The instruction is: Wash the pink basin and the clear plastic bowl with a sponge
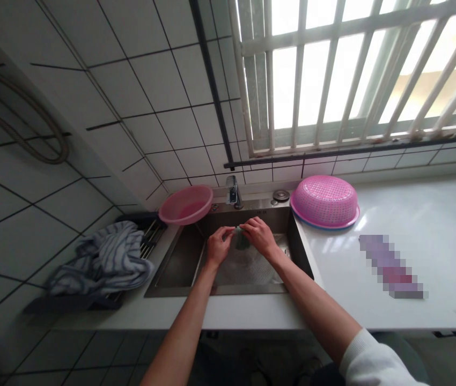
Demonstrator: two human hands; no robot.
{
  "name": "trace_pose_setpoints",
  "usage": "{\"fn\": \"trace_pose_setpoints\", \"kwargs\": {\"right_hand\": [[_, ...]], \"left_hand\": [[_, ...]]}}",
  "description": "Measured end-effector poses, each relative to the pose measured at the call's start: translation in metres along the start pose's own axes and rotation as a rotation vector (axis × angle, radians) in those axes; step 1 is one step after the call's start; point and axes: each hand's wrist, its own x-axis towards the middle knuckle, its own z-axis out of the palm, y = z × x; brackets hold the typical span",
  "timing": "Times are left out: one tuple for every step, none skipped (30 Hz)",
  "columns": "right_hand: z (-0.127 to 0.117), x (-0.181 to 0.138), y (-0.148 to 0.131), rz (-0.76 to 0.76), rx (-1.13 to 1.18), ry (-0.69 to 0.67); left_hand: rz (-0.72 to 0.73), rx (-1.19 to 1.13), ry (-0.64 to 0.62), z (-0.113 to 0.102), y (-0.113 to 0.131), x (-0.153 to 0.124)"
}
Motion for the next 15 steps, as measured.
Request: {"fn": "trace_pose_setpoints", "kwargs": {"right_hand": [[-0.003, 0.000, 0.003, 0.028, 0.003, 0.017], [-0.005, -0.001, 0.006, 0.062, 0.007, 0.038], [-0.007, -0.001, 0.009, 0.093, 0.009, 0.060], [-0.008, -0.002, 0.011, 0.113, 0.012, 0.078], [-0.008, -0.003, 0.010, 0.116, 0.015, 0.088], [-0.007, -0.003, 0.009, 0.104, 0.020, 0.087], [-0.005, -0.003, 0.006, 0.080, 0.024, 0.076], [-0.002, -0.003, 0.002, 0.050, 0.027, 0.058], [0.000, -0.002, -0.001, 0.017, 0.029, 0.035], [0.002, -0.001, -0.002, -0.009, 0.031, 0.012], [0.003, 0.000, -0.002, -0.022, 0.032, -0.001], [0.002, 0.000, -0.001, -0.020, 0.033, -0.003], [0.000, 0.000, 0.003, -0.001, 0.034, 0.009], [-0.002, 0.000, 0.007, 0.031, 0.034, 0.031], [-0.005, -0.001, 0.012, 0.070, 0.032, 0.059]], "left_hand": [[-0.018, -0.013, 0.031, -0.002, -0.002, 0.001], [-0.034, -0.021, 0.062, -0.003, -0.004, 0.001], [-0.044, -0.023, 0.085, -0.003, -0.006, 0.002], [-0.048, -0.022, 0.097, -0.003, -0.007, 0.002], [-0.044, -0.019, 0.095, -0.001, -0.007, 0.002], [-0.033, -0.018, 0.079, 0.001, -0.005, 0.002], [-0.019, -0.018, 0.053, 0.002, -0.004, 0.002], [-0.004, -0.020, 0.027, 0.004, -0.002, 0.001], [0.010, -0.028, 0.004, 0.005, -0.001, 0.001], [0.019, -0.040, -0.010, 0.005, -0.001, 0.000], [0.021, -0.052, -0.009, 0.005, -0.001, 0.000], [0.015, -0.063, 0.008, 0.004, -0.003, 0.000], [-0.002, -0.070, 0.039, 0.002, -0.005, 0.000], [-0.027, -0.073, 0.077, 0.001, -0.008, 0.001], [-0.054, -0.071, 0.108, 0.000, -0.010, 0.001]]}}
